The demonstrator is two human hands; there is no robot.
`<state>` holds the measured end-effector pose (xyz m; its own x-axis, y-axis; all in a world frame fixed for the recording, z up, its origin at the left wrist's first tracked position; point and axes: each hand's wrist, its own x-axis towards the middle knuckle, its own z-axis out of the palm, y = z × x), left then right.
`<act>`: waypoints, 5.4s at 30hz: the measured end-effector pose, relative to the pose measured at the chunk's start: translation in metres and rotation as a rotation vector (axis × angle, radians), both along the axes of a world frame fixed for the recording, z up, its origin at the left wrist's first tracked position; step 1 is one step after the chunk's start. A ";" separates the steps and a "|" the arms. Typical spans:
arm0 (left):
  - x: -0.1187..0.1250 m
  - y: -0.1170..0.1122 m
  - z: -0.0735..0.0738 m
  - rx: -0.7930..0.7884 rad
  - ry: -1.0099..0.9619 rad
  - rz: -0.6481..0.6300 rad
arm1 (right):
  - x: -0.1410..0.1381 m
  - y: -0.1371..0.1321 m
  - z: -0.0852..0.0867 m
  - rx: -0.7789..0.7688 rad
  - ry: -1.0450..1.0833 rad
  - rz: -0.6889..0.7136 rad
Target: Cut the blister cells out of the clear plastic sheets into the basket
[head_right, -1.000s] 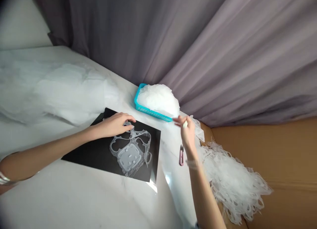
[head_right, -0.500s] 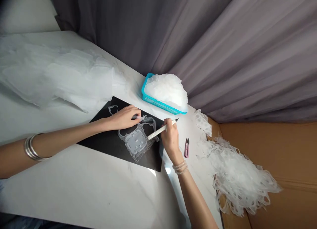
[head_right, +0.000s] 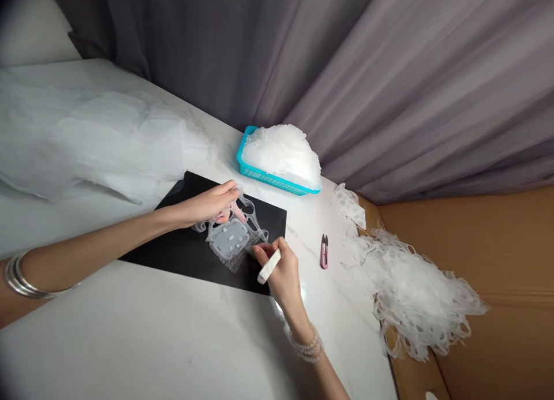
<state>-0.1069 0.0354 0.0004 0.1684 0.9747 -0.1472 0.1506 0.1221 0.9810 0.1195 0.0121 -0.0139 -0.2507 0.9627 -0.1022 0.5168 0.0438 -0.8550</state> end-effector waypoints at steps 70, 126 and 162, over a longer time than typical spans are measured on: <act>0.004 -0.080 -0.017 0.491 1.191 -0.039 | -0.005 0.020 0.026 0.059 0.115 0.094; 0.022 -0.116 -0.059 0.850 1.460 -0.135 | -0.038 -0.015 -0.026 0.707 -0.401 0.660; 0.018 -0.075 -0.018 -0.235 -0.411 -0.129 | -0.006 -0.014 0.055 0.266 -0.049 0.217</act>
<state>-0.0894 -0.0393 -0.0176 0.3758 0.8905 -0.2566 -0.2145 0.3530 0.9107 0.1130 -0.0018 0.0415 -0.4534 0.8820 0.1281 0.5110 0.3750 -0.7735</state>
